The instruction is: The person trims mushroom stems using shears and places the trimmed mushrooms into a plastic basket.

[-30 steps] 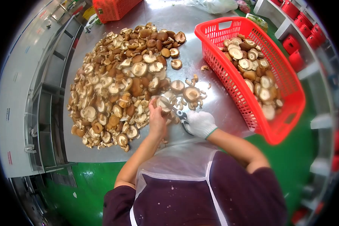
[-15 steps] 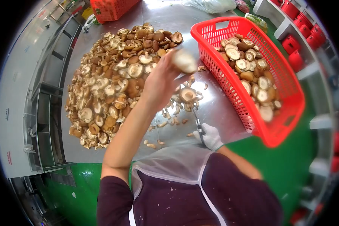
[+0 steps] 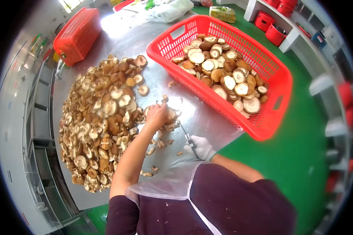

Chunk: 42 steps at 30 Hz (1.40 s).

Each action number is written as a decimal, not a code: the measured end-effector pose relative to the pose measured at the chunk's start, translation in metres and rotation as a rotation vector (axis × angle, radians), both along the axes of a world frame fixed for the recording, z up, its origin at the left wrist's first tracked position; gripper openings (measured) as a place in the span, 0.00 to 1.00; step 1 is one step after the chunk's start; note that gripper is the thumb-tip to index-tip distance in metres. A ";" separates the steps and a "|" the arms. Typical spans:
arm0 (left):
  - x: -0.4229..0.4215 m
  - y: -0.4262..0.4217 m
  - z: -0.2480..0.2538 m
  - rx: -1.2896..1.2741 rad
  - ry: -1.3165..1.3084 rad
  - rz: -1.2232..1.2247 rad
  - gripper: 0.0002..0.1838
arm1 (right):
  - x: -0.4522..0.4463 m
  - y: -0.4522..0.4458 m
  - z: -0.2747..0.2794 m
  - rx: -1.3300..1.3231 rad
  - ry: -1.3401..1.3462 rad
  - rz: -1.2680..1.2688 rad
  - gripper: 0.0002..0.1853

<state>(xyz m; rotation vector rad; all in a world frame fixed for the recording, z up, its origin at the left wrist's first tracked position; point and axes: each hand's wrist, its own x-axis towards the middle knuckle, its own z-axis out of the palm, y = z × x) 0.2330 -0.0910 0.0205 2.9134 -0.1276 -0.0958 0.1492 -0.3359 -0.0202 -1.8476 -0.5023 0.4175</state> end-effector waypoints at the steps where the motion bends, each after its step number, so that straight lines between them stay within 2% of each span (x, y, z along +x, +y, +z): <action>1: -0.003 0.000 0.003 -0.014 -0.035 -0.020 0.19 | 0.000 0.001 -0.001 0.005 -0.021 0.003 0.16; 2: -0.005 0.001 0.001 -0.047 -0.092 -0.018 0.20 | -0.001 0.001 -0.001 -0.011 -0.028 0.002 0.17; 5: -0.026 0.004 0.004 -0.343 0.037 0.178 0.18 | -0.001 0.005 0.011 -0.007 0.062 -0.025 0.17; 6: -0.031 0.013 -0.005 -0.539 0.122 0.303 0.18 | 0.001 0.005 0.025 -0.120 0.023 0.001 0.17; 7: -0.039 0.024 -0.031 -0.879 0.139 0.398 0.15 | 0.003 0.006 0.052 -0.231 -0.013 0.038 0.17; 9: -0.068 0.017 0.003 -1.443 0.212 0.553 0.14 | 0.005 0.009 0.060 -0.435 -0.169 0.136 0.19; 11: -0.090 0.011 0.022 -1.559 0.178 0.680 0.18 | 0.005 0.015 0.073 -0.552 -0.181 0.179 0.20; 13: -0.105 0.006 0.031 -1.666 0.035 0.691 0.22 | 0.004 0.023 0.087 -0.596 -0.214 0.206 0.20; 19: -0.125 -0.002 0.037 -1.689 -0.118 0.742 0.23 | 0.003 0.043 0.096 -0.641 -0.313 0.151 0.18; 22: -0.129 -0.007 0.036 -1.667 -0.075 0.818 0.24 | 0.004 0.047 0.109 -0.677 -0.356 0.152 0.18; 29: -0.133 -0.015 0.046 -1.609 0.057 0.639 0.25 | 0.022 0.043 0.105 -0.590 -0.614 0.213 0.15; 34: -0.134 -0.013 0.075 -1.585 0.200 0.621 0.22 | 0.038 0.040 0.114 -0.589 -0.642 0.356 0.14; 37: -0.137 -0.006 0.071 -1.620 0.234 0.586 0.22 | 0.042 0.040 0.109 -0.697 -0.545 0.412 0.15; 38: -0.139 -0.001 0.065 -1.615 0.263 0.563 0.27 | 0.042 0.041 0.109 -0.708 -0.537 0.417 0.15; 42: -0.144 0.010 0.051 -1.582 0.349 0.582 0.20 | 0.038 0.047 0.112 -0.739 -0.453 0.435 0.14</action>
